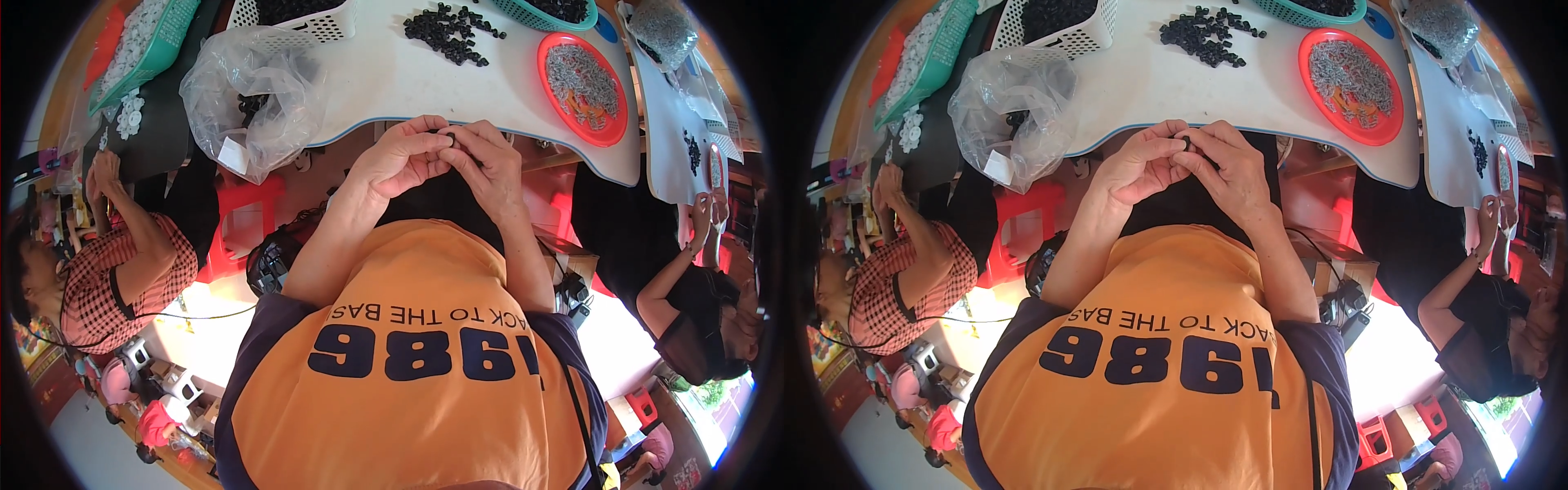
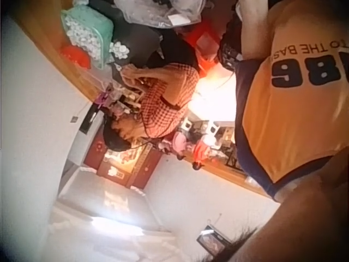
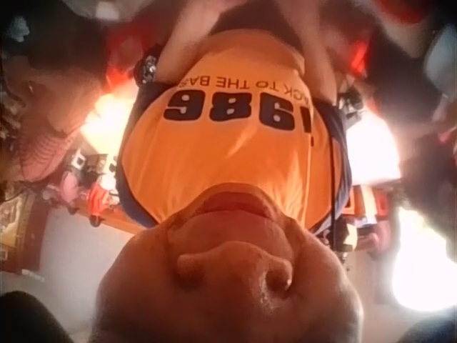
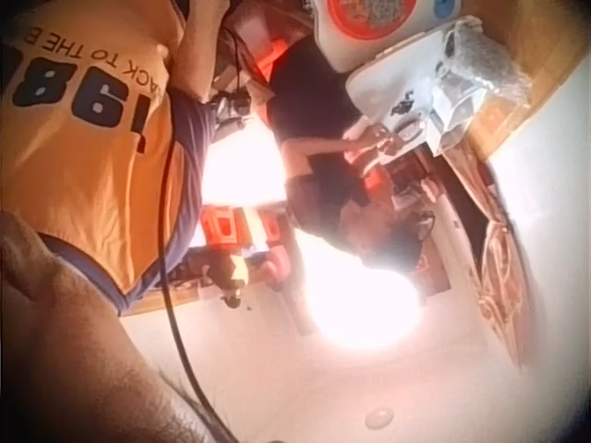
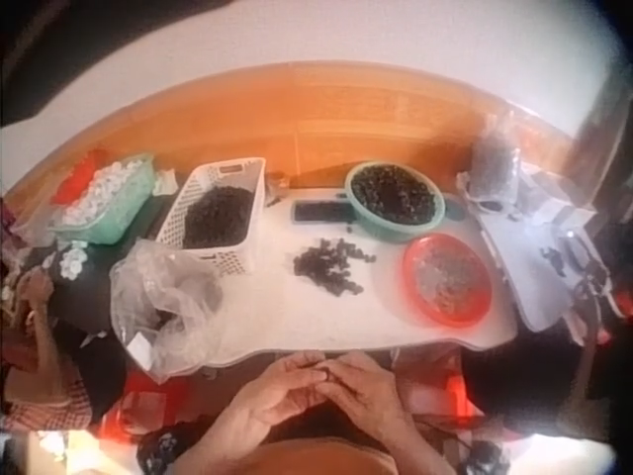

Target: The person repeatedly picks up small black plastic pieces and metal pins from the table and trays, then fits the pins into the plastic pieces by hand.

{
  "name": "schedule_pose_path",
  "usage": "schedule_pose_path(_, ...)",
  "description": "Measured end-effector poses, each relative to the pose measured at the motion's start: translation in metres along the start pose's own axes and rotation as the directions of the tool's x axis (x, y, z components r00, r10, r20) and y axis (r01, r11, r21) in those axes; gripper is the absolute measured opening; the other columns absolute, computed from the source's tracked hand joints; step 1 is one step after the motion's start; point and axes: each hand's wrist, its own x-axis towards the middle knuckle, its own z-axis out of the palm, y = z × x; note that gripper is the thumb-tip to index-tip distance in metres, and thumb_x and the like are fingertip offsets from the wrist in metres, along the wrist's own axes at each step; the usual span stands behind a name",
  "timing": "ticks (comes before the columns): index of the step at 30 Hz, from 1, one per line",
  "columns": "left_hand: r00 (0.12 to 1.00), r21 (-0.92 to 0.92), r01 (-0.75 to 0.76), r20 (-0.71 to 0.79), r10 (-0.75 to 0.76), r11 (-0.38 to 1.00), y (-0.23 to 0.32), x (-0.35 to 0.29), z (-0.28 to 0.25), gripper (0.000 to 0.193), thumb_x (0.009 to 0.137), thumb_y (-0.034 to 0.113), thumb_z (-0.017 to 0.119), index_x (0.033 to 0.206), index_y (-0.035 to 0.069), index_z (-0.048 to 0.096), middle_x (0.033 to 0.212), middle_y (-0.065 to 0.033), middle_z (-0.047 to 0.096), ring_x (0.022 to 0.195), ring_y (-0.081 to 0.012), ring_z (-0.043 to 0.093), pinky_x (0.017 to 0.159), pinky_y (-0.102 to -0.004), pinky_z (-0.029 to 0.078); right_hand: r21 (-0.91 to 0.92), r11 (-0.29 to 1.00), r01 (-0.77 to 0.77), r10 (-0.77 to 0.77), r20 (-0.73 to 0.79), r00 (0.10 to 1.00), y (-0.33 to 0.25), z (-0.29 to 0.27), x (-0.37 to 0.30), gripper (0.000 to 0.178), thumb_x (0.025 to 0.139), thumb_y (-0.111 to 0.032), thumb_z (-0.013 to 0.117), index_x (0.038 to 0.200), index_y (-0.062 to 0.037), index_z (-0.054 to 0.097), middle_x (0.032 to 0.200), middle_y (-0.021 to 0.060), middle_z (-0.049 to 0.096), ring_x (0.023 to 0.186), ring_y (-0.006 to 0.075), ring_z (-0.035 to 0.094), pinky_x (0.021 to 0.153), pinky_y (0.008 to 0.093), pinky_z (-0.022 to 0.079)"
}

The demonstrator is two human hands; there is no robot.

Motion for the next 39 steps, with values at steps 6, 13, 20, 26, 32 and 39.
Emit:
schedule_pose_path(6, 0.993, 0.023, 0.040, 0.110, -0.042, 0.999, -0.005, -0.005, 0.011, 0.026, 0.117, 0.010, 0.080, 0.143, 0.006, 0.076, 0.130, -0.0063, 0.083, 0.118, -0.0175, 0.081, 0.111, -0.0386, 0.068, 0.002, 1.000, -0.006, 0.006, -0.085, 0.996, -0.008, -0.006, -0.007, 0.039, 0.102, -0.012, 0.097, 0.139, -0.0051, 0.089, 0.113, 0.0094, 0.079, 0.095, 0.0223, 0.078, 0.085, 0.0362, 0.065)
schedule_pose_path(13, 0.994, -0.145, 0.106, 0.052, -0.099, 0.984, -0.032, -0.019, 0.050, 0.030, 0.114, 0.008, 0.078, 0.144, 0.004, 0.076, 0.136, -0.0080, 0.078, 0.126, -0.0220, 0.078, 0.124, -0.0449, 0.062, -0.061, 0.997, 0.049, -0.056, -0.116, 0.992, -0.010, -0.026, -0.027, 0.044, 0.096, -0.004, 0.098, 0.139, -0.0053, 0.089, 0.115, 0.0084, 0.080, 0.098, 0.0213, 0.078, 0.086, 0.0365, 0.066)
schedule_pose_path(20, 0.994, -0.210, 0.113, 0.018, -0.112, 0.971, -0.047, -0.023, 0.067, 0.019, 0.112, 0.001, 0.079, 0.131, 0.001, 0.081, 0.121, -0.0115, 0.084, 0.114, -0.0255, 0.085, 0.118, -0.0496, 0.069, -0.043, 0.996, 0.079, -0.084, -0.107, 0.991, -0.016, -0.042, -0.042, 0.045, 0.095, -0.004, 0.097, 0.139, -0.0042, 0.088, 0.118, 0.0088, 0.082, 0.101, 0.0214, 0.078, 0.088, 0.0364, 0.066)
schedule_pose_path(26, 0.988, -0.090, 0.112, 0.115, -0.101, 0.990, -0.056, -0.031, 0.043, 0.026, 0.114, 0.004, 0.073, 0.140, 0.002, 0.077, 0.131, -0.0069, 0.082, 0.122, -0.0215, 0.082, 0.124, -0.0451, 0.064, -0.077, 0.981, 0.177, -0.181, -0.041, 0.983, -0.022, -0.040, -0.050, 0.041, 0.096, -0.007, 0.096, 0.136, -0.0023, 0.087, 0.116, 0.0103, 0.080, 0.099, 0.0242, 0.077, 0.086, 0.0379, 0.065)
schedule_pose_path(32, 0.973, 0.002, 0.209, 0.104, -0.208, 0.978, -0.042, -0.038, 0.042, 0.023, 0.108, -0.005, 0.079, 0.130, -0.001, 0.083, 0.129, -0.0124, 0.087, 0.119, -0.0261, 0.088, 0.120, -0.0474, 0.070, -0.050, 0.959, 0.279, -0.278, 0.023, 0.960, -0.016, -0.035, -0.053, 0.041, 0.098, -0.007, 0.095, 0.137, 0.0010, 0.086, 0.114, 0.0112, 0.079, 0.097, 0.0260, 0.075, 0.084, 0.0396, 0.064)
schedule_pose_path(39, 0.968, 0.048, 0.186, 0.164, -0.192, 0.981, -0.042, -0.038, 0.080, 0.023, 0.113, -0.001, 0.082, 0.136, -0.001, 0.082, 0.137, -0.0141, 0.087, 0.128, -0.0247, 0.086, 0.127, -0.0458, 0.067, 0.098, 0.978, 0.186, -0.178, -0.084, 0.980, -0.018, -0.054, -0.061, 0.043, 0.099, -0.021, 0.098, 0.135, 0.0000, 0.090, 0.112, 0.0099, 0.079, 0.099, 0.0219, 0.074, 0.085, 0.0362, 0.061)
